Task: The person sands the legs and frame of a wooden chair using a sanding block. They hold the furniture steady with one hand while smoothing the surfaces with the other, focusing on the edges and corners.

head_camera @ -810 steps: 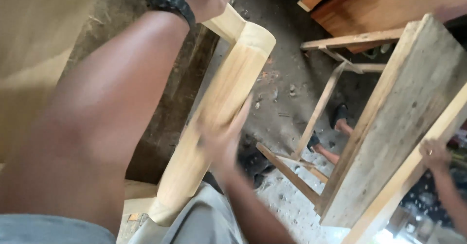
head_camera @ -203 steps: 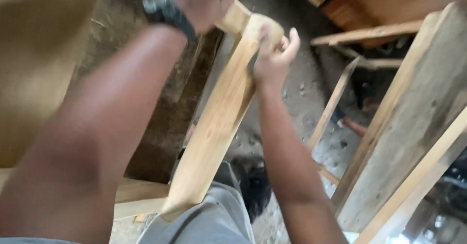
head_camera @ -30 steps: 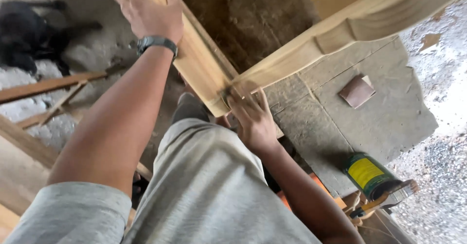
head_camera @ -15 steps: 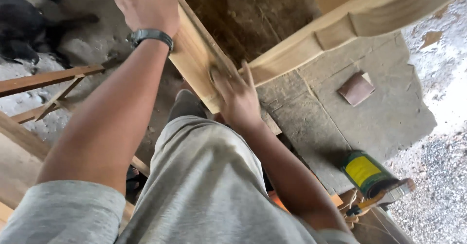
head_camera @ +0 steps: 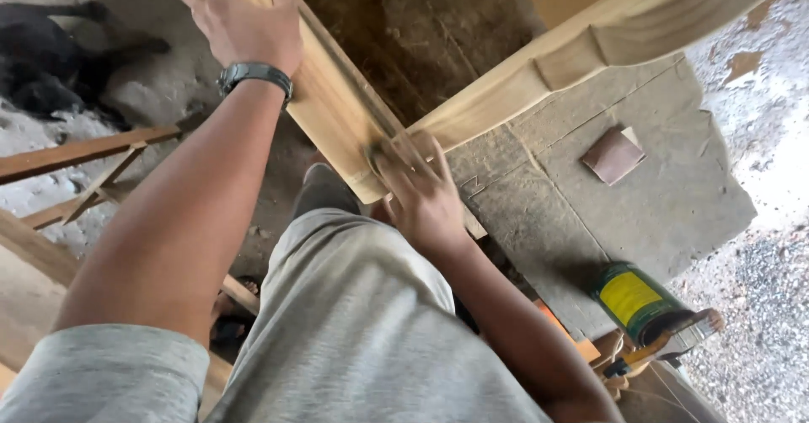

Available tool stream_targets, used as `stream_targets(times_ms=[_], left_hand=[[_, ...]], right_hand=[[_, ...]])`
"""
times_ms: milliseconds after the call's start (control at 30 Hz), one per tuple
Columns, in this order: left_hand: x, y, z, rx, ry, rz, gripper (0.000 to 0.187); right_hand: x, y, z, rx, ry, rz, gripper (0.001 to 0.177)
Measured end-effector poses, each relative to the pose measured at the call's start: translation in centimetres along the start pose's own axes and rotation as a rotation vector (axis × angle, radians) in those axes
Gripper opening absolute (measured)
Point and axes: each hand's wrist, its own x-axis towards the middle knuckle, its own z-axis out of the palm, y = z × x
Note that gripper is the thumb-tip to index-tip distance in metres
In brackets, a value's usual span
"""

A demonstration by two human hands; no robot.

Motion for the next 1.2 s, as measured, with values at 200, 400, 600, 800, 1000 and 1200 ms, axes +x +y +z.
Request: stream_targets(times_ms=[200,400,600,800,1000,1200], left_hand=[[-0.2,1.6,-0.5,-0.004,0.004,-0.048,0.103],[0.2,0.3,0.4,0.044,0.010,-0.041,0.109],[0.7,-0.9,2.2,0.028,0.091,0.079,0.087],[-1.2,3.4,-1.4,-0.008,-0.019,-0.066,0.084],[-0.7,2.2,-0.2,-0.072,0.047,0.009,0.078],[-0.6,0.1,1.4,-0.094,0.042,0.058,0.087]], right_hand=[[3.2,0.7,4.1,0.045,0.116,0.008,0.028],[-3.4,0.1,1.7,0.050,0.016,-0.066,0.030],[5.1,-1.0,4.4,0.100,0.089,-0.128,0.038],[-2.2,-1.3,0.5,0.110,-0.071,-0.094,0.039],[2.8,-1.5,5.2,0.049,-0.162,-0.069,0.118],[-0.4,-1.8,1.4,0.106,-0.045,-0.071,0.045]])
